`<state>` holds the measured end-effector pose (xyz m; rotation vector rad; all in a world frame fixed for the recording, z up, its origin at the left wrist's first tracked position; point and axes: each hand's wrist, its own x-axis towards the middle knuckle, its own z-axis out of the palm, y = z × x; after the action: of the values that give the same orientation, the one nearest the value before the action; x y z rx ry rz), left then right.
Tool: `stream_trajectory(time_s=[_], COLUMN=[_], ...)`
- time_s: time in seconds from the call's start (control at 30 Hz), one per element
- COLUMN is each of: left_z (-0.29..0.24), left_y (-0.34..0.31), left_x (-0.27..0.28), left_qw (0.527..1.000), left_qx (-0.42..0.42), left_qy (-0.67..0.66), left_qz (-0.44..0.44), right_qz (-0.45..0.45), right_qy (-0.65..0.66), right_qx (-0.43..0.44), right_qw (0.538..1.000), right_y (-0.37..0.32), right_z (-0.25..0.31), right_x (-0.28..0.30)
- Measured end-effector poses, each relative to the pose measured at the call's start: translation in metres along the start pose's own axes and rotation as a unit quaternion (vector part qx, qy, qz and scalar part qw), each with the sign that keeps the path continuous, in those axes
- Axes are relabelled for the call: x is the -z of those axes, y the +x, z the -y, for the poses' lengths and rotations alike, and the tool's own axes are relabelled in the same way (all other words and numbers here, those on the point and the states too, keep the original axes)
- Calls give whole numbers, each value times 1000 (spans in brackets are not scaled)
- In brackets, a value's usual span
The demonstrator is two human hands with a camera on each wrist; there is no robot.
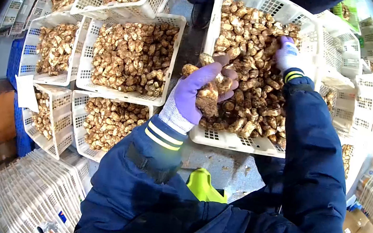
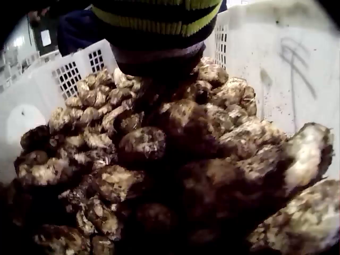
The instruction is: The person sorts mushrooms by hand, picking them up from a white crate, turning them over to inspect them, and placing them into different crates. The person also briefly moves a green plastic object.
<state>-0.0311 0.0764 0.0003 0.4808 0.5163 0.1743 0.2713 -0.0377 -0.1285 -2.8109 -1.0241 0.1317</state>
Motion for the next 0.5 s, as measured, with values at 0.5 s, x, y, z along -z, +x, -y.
stream_trajectory(time_s=[0.5], left_z=[10], left_y=[6], left_x=[0], left_qw=[997], left_qx=[-6], left_qy=[74], left_qz=[2], right_qz=[61], right_qy=[116], right_qx=[0], right_qw=[991], right_y=[-34], right_z=[13], right_x=[43])
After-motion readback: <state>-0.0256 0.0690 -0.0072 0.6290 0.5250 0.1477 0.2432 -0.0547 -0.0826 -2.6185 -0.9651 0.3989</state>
